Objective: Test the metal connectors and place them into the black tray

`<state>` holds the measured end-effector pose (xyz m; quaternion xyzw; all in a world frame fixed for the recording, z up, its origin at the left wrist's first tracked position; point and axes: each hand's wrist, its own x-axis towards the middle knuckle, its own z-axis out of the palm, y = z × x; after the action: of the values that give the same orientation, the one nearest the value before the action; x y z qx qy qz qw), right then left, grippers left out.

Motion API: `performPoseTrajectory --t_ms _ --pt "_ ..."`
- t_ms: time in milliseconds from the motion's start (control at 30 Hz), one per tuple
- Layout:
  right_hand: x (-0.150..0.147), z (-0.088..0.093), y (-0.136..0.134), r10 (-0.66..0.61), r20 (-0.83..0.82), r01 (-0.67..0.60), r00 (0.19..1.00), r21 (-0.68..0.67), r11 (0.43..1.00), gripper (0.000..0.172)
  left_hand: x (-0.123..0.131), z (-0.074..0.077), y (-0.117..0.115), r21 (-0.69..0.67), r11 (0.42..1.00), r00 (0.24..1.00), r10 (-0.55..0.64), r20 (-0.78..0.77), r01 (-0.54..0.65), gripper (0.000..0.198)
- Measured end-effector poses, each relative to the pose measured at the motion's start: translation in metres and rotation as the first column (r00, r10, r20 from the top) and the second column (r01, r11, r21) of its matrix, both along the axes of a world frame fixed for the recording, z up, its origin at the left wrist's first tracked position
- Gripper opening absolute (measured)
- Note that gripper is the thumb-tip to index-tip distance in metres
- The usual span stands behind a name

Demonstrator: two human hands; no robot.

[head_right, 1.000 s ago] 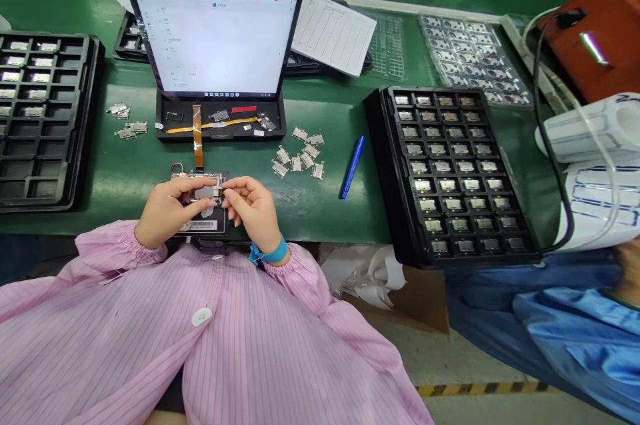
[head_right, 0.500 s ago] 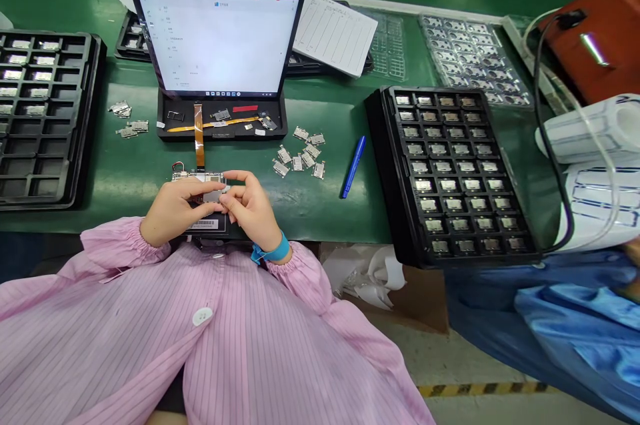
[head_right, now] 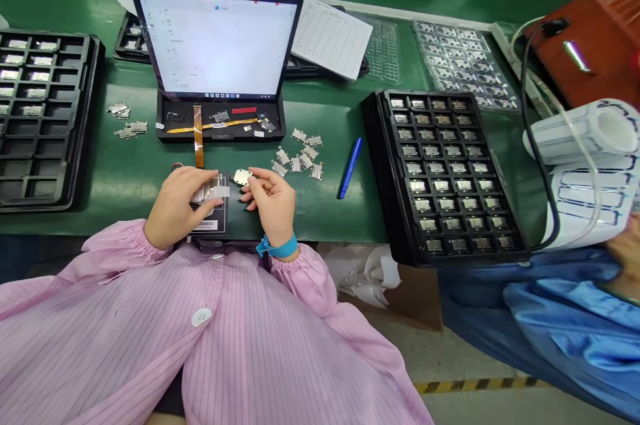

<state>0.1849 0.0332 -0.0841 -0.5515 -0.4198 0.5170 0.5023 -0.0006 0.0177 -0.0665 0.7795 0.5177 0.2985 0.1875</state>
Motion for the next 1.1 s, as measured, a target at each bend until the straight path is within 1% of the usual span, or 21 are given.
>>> performPoseTrajectory --t_ms 67,133,367,633,933,1100 --pt "0.002 0.001 0.003 0.035 0.017 -0.035 0.999 -0.02 0.999 0.028 -0.002 -0.004 -0.003 0.027 0.999 0.996 -0.019 -0.091 0.021 0.035" --pt "0.002 0.002 0.005 0.065 0.024 -0.064 0.998 -0.035 0.997 0.03 -0.003 -0.008 -0.005 0.064 0.998 0.99 -0.019 -0.141 0.028 0.034" --pt "-0.002 0.006 0.008 0.115 0.046 -0.11 0.992 -0.092 0.99 0.037 -0.004 -0.015 -0.007 0.175 0.984 0.986 -0.01 -0.165 0.039 0.031" --pt "-0.003 0.005 0.009 0.11 0.079 -0.103 0.991 -0.089 0.991 0.038 -0.004 -0.015 -0.006 0.185 0.982 0.984 -0.012 -0.177 0.046 0.032" --pt "-0.002 0.005 0.009 0.114 0.056 -0.11 0.992 -0.076 0.991 0.037 -0.004 -0.016 -0.006 0.182 0.981 0.982 -0.026 -0.188 0.061 0.032" --pt "-0.003 0.004 0.009 0.121 0.07 -0.116 0.99 -0.073 0.991 0.037 -0.004 -0.016 -0.006 0.186 0.981 0.98 -0.022 -0.197 0.059 0.032"
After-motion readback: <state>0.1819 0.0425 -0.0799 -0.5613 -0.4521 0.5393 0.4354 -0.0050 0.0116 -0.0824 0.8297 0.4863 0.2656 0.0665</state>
